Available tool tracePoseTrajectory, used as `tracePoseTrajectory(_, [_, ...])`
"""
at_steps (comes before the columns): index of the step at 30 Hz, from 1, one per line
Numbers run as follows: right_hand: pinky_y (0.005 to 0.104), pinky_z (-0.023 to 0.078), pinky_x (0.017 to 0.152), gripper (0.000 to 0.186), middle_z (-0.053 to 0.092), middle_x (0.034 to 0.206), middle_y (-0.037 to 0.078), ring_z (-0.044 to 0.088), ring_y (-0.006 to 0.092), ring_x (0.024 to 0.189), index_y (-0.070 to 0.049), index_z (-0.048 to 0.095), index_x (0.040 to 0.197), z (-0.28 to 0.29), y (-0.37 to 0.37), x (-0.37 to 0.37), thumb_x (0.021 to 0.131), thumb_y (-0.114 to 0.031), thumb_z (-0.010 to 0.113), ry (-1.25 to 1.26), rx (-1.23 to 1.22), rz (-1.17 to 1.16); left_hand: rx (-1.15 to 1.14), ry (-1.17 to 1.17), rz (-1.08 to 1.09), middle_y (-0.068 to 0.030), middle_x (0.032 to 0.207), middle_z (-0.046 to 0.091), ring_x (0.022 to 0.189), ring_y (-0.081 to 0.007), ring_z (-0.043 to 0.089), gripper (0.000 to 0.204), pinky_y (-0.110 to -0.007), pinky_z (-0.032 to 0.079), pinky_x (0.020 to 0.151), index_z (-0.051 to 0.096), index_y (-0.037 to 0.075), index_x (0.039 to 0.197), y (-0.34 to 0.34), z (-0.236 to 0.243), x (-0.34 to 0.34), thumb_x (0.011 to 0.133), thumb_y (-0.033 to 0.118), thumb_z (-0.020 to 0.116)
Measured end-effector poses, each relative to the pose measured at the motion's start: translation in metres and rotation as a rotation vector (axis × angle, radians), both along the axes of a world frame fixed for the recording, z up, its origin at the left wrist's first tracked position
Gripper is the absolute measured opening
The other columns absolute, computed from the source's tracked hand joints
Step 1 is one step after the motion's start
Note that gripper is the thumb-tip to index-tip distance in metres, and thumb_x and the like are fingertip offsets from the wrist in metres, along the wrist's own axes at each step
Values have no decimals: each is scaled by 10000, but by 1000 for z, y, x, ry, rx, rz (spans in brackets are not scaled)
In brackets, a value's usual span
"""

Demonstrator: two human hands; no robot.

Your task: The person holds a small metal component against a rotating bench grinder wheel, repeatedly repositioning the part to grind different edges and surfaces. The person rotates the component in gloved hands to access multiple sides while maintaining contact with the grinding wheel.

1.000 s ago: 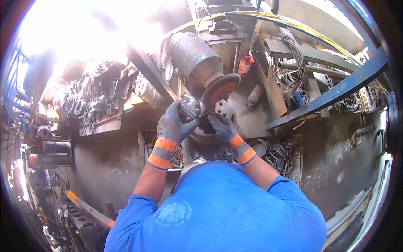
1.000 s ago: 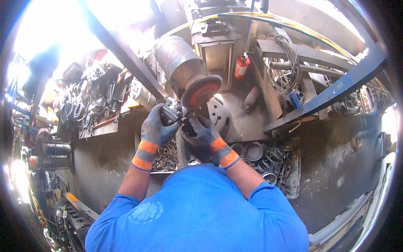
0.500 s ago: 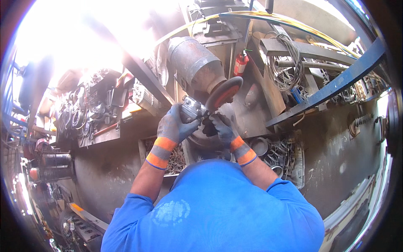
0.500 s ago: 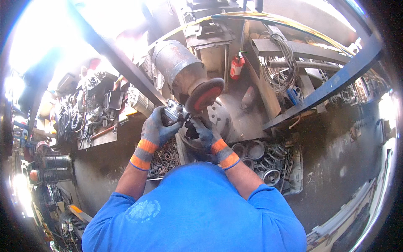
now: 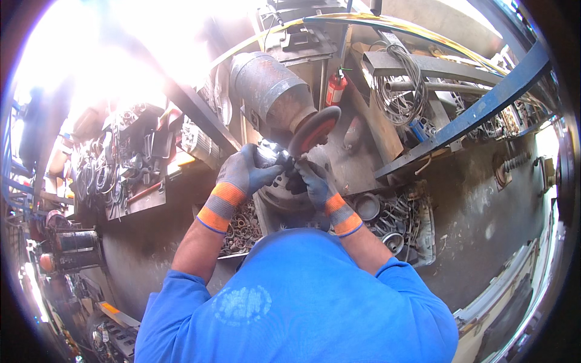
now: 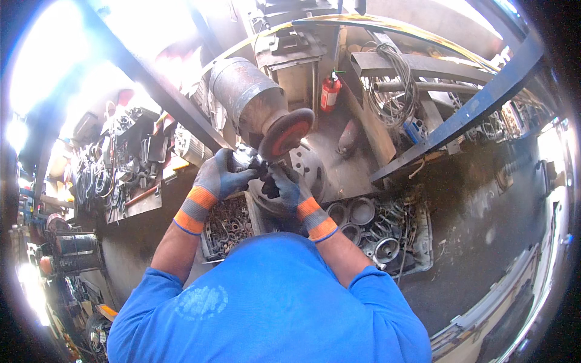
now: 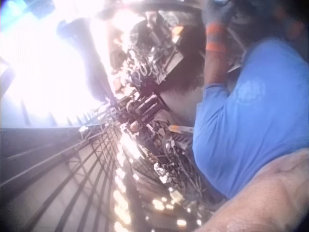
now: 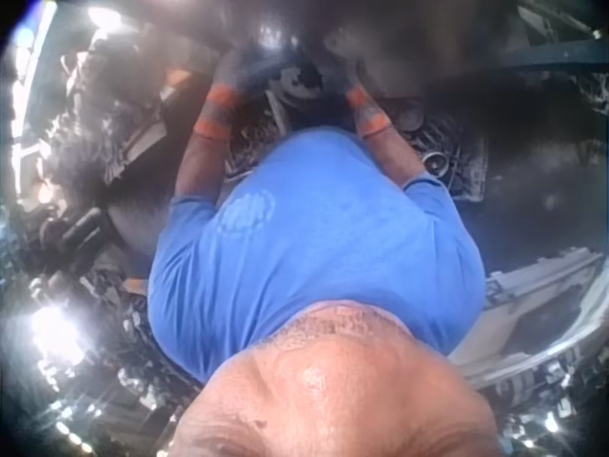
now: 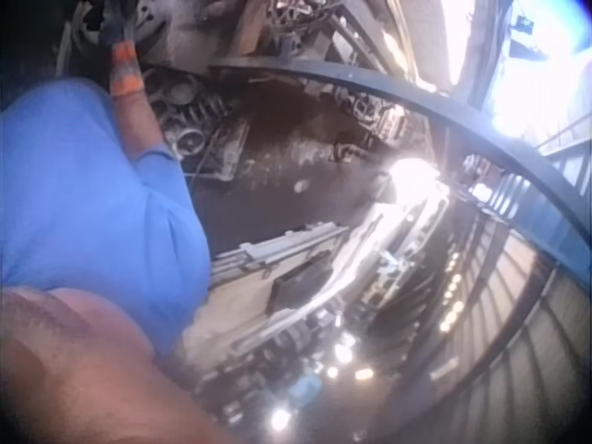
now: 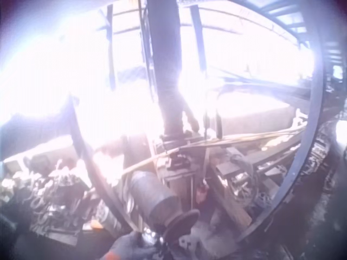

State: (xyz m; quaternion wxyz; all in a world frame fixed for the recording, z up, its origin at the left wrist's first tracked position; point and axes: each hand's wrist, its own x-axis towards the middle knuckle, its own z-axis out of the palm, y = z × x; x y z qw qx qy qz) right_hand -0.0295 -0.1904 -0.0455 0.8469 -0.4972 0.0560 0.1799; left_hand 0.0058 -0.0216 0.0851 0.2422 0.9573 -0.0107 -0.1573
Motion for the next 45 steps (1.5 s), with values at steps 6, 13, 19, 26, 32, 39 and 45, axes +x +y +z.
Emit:
tracePoseTrajectory(6, [242, 524, 676, 397, 650, 931, 32, 604, 79, 784, -6, 605, 1142, 11, 2, -9, 978, -357, 519, -360, -267, -138, 107, 34, -124, -87, 697, 699, 732, -223, 699, 571, -341, 521, 725, 716, 25, 782, -7, 30, 8, 673, 585, 705])
tracePoseTrajectory(13, [255, 533, 666, 402, 654, 944, 63, 632, 106, 764, -4, 598, 1145, 9, 1, -4, 967, -361, 540, -71, -52, -118, 133, 179, -182, -71, 627, 680, 626, -181, 672, 463, -310, 520, 666, 753, 95, 711, -13, 33, 23, 678, 552, 685])
tracePoseTrajectory(19, [258, 518, 647, 350, 657, 942, 60, 621, 117, 739, -19, 605, 1115, 8, 3, -2, 962, -328, 547, 2, 131, 18, 147, -58, -28, -119, 783, 698, 793, -253, 688, 644, -362, 518, 748, 659, 26, 1044, 2, 10, 0, 654, 533, 735])
tracePoseTrajectory(26, [300, 526, 683, 296, 653, 904, 75, 652, 184, 765, -11, 588, 1082, 18, 13, -10, 980, -257, 457, 16, 12, -19, -56, -190, 47, -203, 1005, 668, 961, -319, 661, 769, -388, 511, 830, 529, 21, 1195, 18, -20, -21, 642, 484, 796])
tracePoseTrajectory(32, [251, 454, 712, 254, 595, 917, 0, 531, 100, 812, -88, 574, 1111, -46, 23, 1, 963, -289, 529, 138, 224, 216, -300, -202, 46, -149, 1038, 679, 927, -214, 662, 620, -339, 520, 796, 535, -18, 1182, 40, -66, -12, 739, 330, 794])
tracePoseTrajectory(39, [376, 467, 757, 519, 650, 830, 120, 621, 245, 808, -30, 636, 1007, 35, -46, -33, 952, -488, 398, -143, -758, 115, -673, 104, -30, -104, 818, 628, 674, -159, 633, 336, -258, 519, 551, 504, -58, 1026, -22, -74, -20, 791, 63, 712])
tracePoseTrajectory(45, [417, 460, 831, 480, 659, 957, 197, 615, 330, 878, -83, 622, 1090, 2, -42, -63, 940, -487, 412, -322, -842, -86, -787, 273, -120, -95, 848, 664, 624, -121, 600, 317, -245, 449, 490, 579, -35, 1027, -5, -143, -30, 810, 166, 691])
